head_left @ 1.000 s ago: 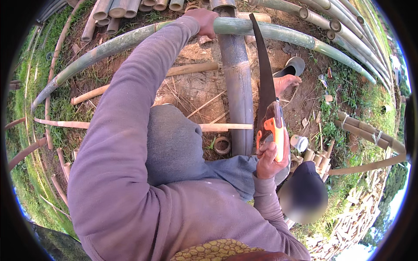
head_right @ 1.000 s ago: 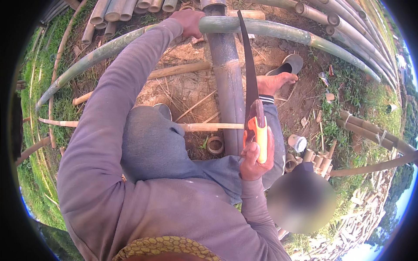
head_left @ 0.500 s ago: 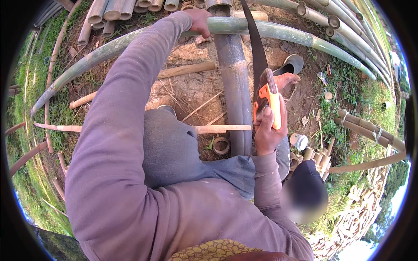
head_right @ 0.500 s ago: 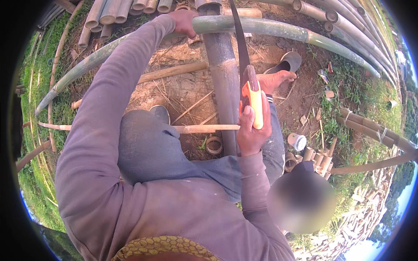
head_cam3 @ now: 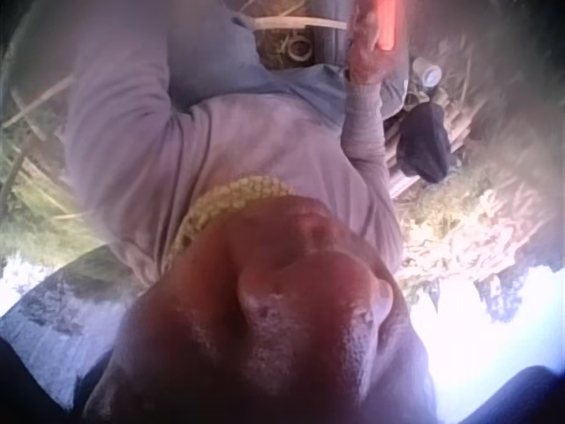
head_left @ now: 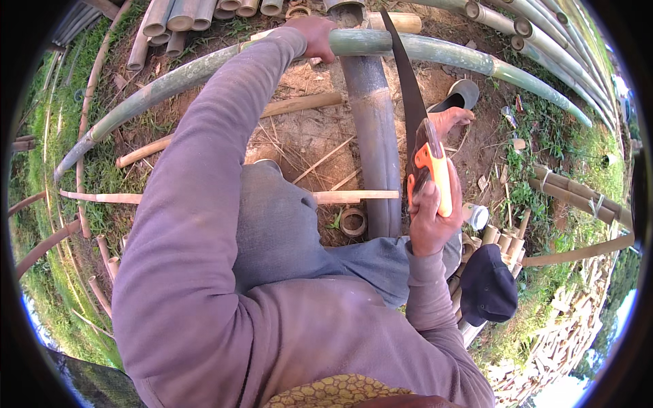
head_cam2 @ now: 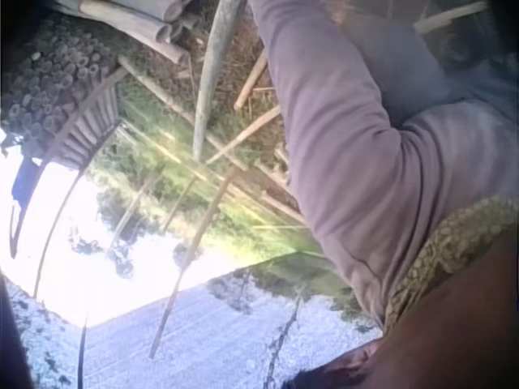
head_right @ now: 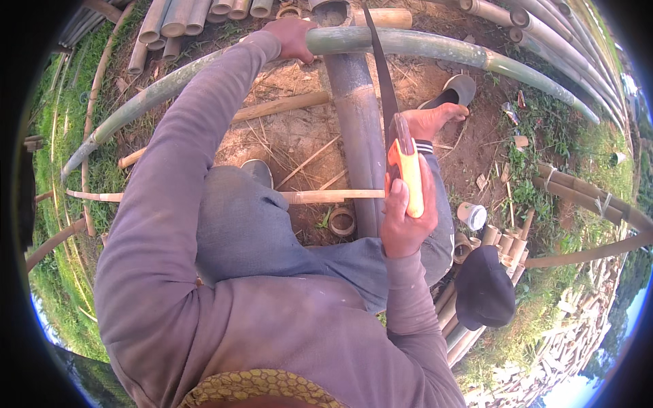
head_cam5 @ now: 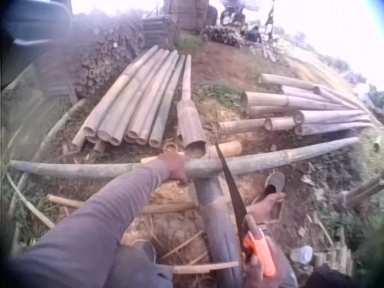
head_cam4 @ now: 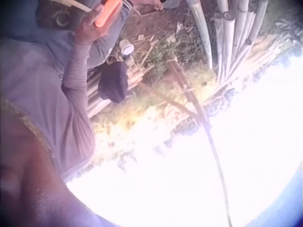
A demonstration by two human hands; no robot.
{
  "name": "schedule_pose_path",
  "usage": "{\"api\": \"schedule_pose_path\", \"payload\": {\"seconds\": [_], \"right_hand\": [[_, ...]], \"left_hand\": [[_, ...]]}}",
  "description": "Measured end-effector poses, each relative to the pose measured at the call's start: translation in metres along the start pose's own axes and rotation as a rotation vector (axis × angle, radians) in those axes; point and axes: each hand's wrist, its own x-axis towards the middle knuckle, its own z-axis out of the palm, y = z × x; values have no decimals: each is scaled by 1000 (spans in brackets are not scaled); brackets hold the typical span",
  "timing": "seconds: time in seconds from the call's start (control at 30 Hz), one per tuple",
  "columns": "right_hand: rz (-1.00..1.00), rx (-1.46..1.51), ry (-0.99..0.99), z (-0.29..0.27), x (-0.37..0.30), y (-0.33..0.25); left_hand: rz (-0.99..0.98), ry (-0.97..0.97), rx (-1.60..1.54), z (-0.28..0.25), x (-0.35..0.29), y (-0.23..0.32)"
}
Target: The person sits on the ground and uses a hand saw to cut long bamboo poles into shorter sections. They repeatedly position the bamboo on a makeshift stand, saw through it, and then move the cut pieces aside.
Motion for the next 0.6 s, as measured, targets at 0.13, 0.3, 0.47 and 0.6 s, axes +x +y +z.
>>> {"api": "schedule_pose_path", "payload": {"seconds": [0.13,0.3,0.47,0.6], "right_hand": [[2,-4,-18,-20,-30,0],[-223,115,28,74,119,34],[-156,76,41,62,83,12],[-9,6,-7,-15,-27,10]], "left_hand": [[-42,-21,53,14,-10,23],[-24,113,134,27,-15,38],[-55,86,134,15,-12,28],[-58,61,112,16,-19,28]]}}
